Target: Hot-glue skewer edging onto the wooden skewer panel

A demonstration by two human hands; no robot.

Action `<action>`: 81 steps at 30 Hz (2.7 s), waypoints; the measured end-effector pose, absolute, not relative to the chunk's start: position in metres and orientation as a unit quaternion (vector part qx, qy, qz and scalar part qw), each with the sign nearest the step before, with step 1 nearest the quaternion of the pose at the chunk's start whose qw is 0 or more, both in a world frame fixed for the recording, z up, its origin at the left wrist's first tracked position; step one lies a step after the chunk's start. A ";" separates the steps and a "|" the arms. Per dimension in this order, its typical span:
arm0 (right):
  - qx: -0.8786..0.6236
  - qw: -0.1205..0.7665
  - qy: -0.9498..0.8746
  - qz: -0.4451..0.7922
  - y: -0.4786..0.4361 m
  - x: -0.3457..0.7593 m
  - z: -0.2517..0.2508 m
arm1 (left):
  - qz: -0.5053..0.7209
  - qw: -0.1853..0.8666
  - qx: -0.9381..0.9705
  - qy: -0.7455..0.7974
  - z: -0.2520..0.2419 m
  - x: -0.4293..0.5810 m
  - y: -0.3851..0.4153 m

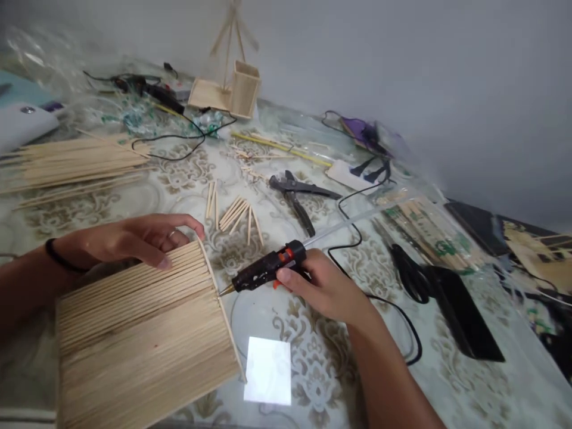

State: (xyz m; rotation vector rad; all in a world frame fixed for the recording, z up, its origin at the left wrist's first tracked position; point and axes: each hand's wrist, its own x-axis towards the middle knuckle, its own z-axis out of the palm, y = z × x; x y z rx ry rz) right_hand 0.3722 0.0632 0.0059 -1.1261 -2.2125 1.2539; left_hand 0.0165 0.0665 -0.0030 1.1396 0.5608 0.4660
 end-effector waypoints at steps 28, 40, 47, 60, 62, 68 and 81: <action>-0.396 0.175 -0.791 0.432 0.063 0.364 0.000 | 0.188 0.781 0.495 0.331 0.002 0.019 0.068; -0.430 0.177 -0.756 0.462 0.061 0.365 -0.012 | 0.157 0.793 0.514 0.288 -0.004 0.013 0.068; -0.451 0.183 -0.729 0.481 0.060 0.364 -0.016 | 0.148 0.807 0.503 0.271 -0.007 0.012 0.067; -0.477 0.218 -0.699 0.486 0.056 0.357 -0.017 | 0.146 0.799 0.514 0.277 -0.005 0.013 0.067; -0.478 0.223 -0.695 0.489 0.056 0.354 -0.016 | 0.147 0.800 0.511 0.279 -0.005 0.014 0.067; -0.491 0.233 -0.687 0.482 0.055 0.349 -0.015 | 0.149 0.800 0.510 0.278 -0.004 0.015 0.067; -0.503 0.261 -0.667 0.484 0.051 0.341 -0.021 | 0.140 0.798 0.511 0.286 -0.002 0.015 0.067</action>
